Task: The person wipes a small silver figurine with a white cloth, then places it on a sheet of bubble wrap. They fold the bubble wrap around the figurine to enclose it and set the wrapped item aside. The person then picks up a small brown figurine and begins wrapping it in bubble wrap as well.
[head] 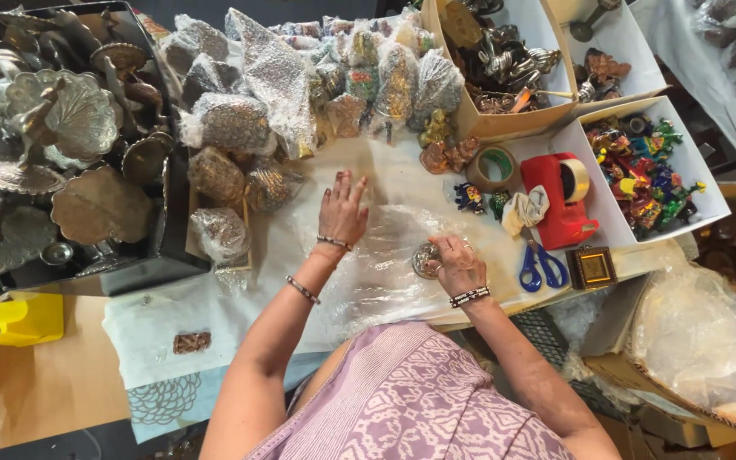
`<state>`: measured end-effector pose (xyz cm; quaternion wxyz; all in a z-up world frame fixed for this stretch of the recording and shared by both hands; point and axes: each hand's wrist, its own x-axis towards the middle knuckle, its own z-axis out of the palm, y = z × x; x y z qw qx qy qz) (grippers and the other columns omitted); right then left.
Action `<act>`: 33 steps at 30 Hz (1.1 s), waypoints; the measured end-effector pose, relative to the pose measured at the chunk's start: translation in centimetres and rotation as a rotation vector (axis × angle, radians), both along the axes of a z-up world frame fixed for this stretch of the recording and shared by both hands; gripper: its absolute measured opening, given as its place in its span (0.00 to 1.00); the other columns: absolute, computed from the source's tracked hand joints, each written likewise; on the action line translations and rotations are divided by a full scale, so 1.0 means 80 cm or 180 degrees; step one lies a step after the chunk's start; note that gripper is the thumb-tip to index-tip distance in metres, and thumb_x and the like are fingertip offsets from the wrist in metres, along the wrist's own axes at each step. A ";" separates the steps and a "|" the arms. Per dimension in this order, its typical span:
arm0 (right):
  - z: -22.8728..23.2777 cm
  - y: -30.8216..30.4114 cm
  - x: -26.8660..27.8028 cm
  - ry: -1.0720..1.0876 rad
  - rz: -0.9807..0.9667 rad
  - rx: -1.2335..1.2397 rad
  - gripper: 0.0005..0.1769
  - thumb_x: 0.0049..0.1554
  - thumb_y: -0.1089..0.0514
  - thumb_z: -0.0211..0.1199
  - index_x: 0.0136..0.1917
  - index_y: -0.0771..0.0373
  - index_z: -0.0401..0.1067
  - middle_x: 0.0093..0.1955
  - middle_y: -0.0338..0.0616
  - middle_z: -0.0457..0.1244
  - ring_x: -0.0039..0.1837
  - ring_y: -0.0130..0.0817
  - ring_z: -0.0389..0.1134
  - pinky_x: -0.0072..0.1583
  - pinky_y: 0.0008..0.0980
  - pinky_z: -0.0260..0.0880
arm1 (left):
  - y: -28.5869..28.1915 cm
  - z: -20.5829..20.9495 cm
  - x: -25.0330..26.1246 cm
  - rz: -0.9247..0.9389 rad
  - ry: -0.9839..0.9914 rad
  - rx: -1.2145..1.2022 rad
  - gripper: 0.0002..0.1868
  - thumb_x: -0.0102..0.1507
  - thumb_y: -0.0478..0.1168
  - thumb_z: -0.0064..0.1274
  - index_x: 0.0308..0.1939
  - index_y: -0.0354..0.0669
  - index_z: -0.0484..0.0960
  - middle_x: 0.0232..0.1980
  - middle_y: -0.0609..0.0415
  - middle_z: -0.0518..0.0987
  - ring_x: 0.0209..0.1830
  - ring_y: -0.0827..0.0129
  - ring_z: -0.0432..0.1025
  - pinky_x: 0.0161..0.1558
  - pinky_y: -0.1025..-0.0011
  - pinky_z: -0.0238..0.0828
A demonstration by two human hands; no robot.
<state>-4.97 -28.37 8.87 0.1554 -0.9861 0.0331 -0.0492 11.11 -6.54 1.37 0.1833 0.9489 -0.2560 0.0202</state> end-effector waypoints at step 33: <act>-0.002 -0.034 -0.007 0.0547 -0.0054 0.0002 0.29 0.48 0.55 0.71 0.64 0.45 0.72 0.50 0.43 0.71 0.49 0.45 0.74 0.50 0.43 0.73 | 0.055 -0.047 -0.126 -0.0730 0.0419 0.0730 0.41 0.66 0.69 0.31 0.80 0.63 0.49 0.84 0.51 0.43 0.84 0.55 0.31 0.76 0.40 0.20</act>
